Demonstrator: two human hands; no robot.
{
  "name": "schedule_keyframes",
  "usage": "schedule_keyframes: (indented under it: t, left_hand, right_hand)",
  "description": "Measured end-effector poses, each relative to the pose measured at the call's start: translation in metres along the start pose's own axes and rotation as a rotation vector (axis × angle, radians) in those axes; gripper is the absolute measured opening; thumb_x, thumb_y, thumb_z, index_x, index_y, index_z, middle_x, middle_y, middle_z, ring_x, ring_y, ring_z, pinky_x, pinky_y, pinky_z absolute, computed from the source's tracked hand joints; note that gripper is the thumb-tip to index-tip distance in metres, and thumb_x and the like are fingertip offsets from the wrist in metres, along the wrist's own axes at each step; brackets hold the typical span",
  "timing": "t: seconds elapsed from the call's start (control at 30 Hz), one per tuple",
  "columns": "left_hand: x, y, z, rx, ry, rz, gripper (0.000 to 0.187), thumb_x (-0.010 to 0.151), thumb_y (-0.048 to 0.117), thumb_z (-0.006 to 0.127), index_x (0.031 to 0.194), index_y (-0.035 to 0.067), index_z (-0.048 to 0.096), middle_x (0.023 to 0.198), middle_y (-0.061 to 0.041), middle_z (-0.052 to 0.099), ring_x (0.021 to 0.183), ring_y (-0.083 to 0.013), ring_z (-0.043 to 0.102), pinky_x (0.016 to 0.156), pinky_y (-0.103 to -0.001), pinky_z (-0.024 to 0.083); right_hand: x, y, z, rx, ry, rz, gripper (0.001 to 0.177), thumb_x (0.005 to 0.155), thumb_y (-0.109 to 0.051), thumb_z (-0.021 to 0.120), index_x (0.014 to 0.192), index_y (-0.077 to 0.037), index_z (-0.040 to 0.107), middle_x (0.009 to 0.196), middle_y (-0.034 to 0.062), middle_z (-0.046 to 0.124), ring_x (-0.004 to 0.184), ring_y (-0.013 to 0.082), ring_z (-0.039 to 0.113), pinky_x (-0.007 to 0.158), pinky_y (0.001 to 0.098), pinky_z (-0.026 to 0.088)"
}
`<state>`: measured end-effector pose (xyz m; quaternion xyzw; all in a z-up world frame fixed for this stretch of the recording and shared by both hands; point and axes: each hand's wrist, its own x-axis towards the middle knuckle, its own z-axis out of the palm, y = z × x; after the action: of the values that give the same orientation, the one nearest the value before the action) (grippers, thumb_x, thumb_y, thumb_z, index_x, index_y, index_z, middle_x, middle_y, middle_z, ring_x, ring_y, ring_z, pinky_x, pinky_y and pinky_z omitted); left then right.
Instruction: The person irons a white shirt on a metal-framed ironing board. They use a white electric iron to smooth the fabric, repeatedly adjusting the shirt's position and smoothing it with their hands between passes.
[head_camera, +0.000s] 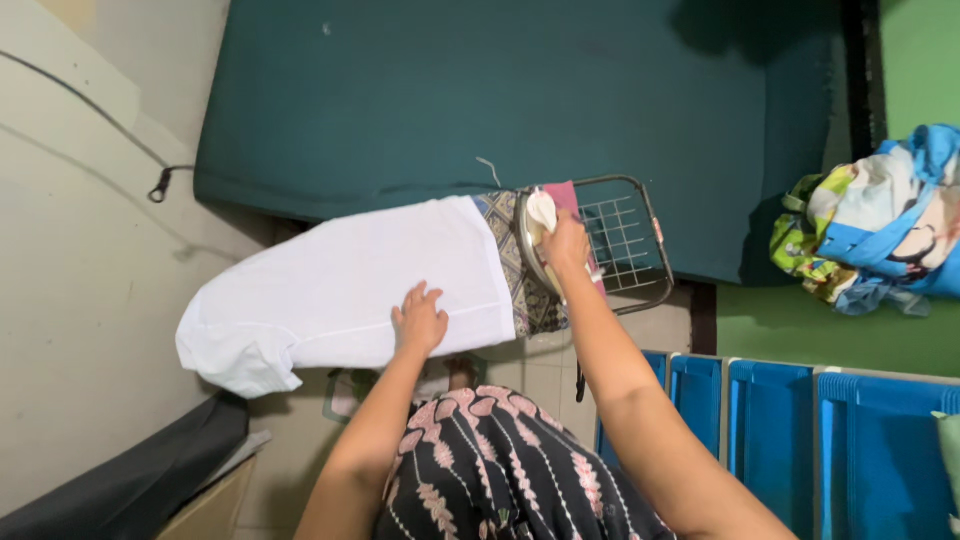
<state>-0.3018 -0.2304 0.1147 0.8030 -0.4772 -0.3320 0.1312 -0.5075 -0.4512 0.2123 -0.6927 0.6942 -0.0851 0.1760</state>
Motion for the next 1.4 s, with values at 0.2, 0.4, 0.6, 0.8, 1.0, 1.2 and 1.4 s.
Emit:
schedule_keyframes:
  t: [0.2,0.4,0.6,0.8,1.0,1.2,1.4]
  left_hand:
    - [0.01,-0.06,-0.009,0.072,0.138,-0.093,0.067,0.081,0.011,0.066,0.145,0.023,0.052,0.165,-0.009,0.027,0.153,-0.0295,0.021,0.115,-0.069,0.019]
    - [-0.026,-0.16,-0.045,0.214,0.419,-0.316,0.07,0.076,0.008,0.071,0.143,0.023,0.056,0.154,-0.012,0.04,0.144,-0.0351,0.031,0.113,-0.065,0.025]
    - [-0.044,-0.228,-0.09,0.257,0.448,-0.25,0.046,0.082,-0.001,0.067,0.125,0.016,0.063,0.127,-0.012,0.055,0.121,-0.0358,0.053,0.099,-0.05,0.047]
    - [-0.053,-0.26,-0.132,0.255,0.463,-0.099,0.031,0.082,-0.006,0.063,0.105,0.012,0.07,0.106,-0.011,0.066,0.103,-0.035,0.062,0.088,-0.046,0.053]
    - [-0.11,-0.277,-0.171,0.221,0.559,-0.117,0.031,0.076,-0.004,0.068,0.101,0.012,0.074,0.103,-0.011,0.067,0.102,-0.0342,0.064,0.088,-0.046,0.053]
    - [-0.162,-0.325,-0.139,0.21,0.466,-0.332,0.028,0.077,0.001,0.071,0.102,0.014,0.075,0.105,-0.011,0.068,0.102,-0.0347,0.064,0.087,-0.047,0.053]
    - [-0.174,-0.339,-0.08,0.121,0.479,-0.357,0.029,0.073,0.005,0.074,0.1,0.015,0.074,0.109,-0.012,0.065,0.109,-0.036,0.059,0.093,-0.049,0.048]
  right_hand:
    - [-0.061,-0.001,0.04,-0.008,0.251,-0.497,0.046,0.089,-0.016,0.074,0.13,-0.005,0.056,0.12,0.023,0.056,0.11,0.0443,0.058,0.093,0.0554,0.046]
    - [-0.125,0.024,0.125,-0.015,-0.151,-0.123,0.055,0.083,-0.021,0.074,0.131,-0.002,0.053,0.129,0.0284,0.056,0.109,0.0482,0.061,0.09,0.0557,0.05]
    - [-0.104,0.024,0.159,0.104,-0.203,-0.022,0.035,0.084,-0.034,0.08,0.099,-0.005,0.067,0.096,0.0195,0.073,0.092,0.0381,0.07,0.083,0.0474,0.055]
    - [-0.096,0.001,0.171,0.693,-0.236,-0.066,0.021,0.082,-0.013,0.081,0.09,-0.006,0.064,0.08,0.0059,0.066,0.071,0.0167,0.061,0.066,0.0328,0.049]
    - [-0.137,0.005,0.171,0.987,-0.427,-0.018,0.036,0.076,0.002,0.079,0.1,-0.009,0.055,0.084,0.0016,0.065,0.073,0.0114,0.062,0.062,0.0263,0.05]
    - [-0.202,0.016,0.173,0.782,-0.614,-0.005,0.051,0.073,0.001,0.08,0.114,-0.01,0.052,0.093,0.0081,0.067,0.08,0.0161,0.064,0.066,0.0307,0.053]
    - [-0.224,0.009,0.183,0.599,-0.585,-0.066,0.072,0.066,-0.002,0.085,0.129,-0.003,0.052,0.114,0.0131,0.07,0.099,0.0228,0.067,0.085,0.0351,0.054]
